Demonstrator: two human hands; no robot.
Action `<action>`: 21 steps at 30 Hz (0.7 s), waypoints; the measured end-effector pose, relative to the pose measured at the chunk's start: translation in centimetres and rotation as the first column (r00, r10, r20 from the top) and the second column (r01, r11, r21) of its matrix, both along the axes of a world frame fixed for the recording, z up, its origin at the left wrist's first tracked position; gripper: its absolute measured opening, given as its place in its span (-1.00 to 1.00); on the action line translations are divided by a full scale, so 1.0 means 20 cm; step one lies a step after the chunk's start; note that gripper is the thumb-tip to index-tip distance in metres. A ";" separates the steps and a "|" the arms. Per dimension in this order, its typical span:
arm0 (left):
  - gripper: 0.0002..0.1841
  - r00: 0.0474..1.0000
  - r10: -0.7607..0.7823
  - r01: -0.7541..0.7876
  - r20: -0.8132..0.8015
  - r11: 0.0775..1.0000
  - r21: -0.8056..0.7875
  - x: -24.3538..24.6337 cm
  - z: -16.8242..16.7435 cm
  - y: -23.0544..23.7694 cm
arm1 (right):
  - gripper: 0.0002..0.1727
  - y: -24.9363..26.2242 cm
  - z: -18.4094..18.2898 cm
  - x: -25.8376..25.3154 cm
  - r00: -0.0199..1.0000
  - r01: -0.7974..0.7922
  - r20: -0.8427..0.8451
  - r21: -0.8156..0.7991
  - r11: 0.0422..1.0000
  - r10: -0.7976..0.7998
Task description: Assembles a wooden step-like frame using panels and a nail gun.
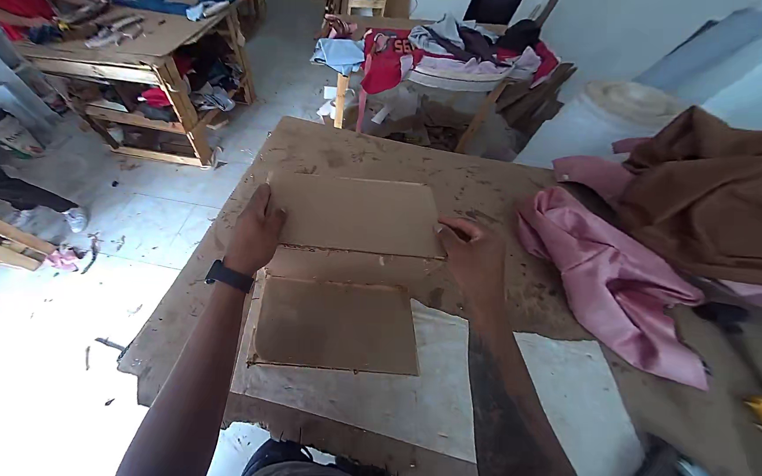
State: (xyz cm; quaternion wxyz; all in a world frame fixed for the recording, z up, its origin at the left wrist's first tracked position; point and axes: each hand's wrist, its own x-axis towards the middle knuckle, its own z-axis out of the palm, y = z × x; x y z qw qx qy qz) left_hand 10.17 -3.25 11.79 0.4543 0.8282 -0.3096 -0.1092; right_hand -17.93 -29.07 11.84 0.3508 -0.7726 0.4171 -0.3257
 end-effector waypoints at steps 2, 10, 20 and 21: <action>-0.29 1.000 -0.005 0.005 0.027 1.000 0.009 0.01 0.00 0.01 | -0.79 0.01 -0.01 0.03 0.999 0.026 0.025 -0.011 1.000 -0.026; -0.33 1.000 -0.018 0.018 0.004 1.000 -0.019 0.06 -0.02 -0.01 | -0.79 0.02 -0.07 0.07 0.992 0.046 0.122 -0.052 0.998 -0.040; -0.45 0.997 0.047 -0.054 -0.063 0.992 -0.115 -0.03 -0.01 0.02 | -0.76 0.01 -0.13 0.04 0.985 -0.035 0.160 -0.154 0.987 0.060; -0.47 0.995 0.048 -0.061 -0.084 0.987 -0.150 -0.05 -0.01 0.01 | -0.76 0.00 -0.13 0.02 0.984 -0.047 0.161 -0.152 0.987 0.071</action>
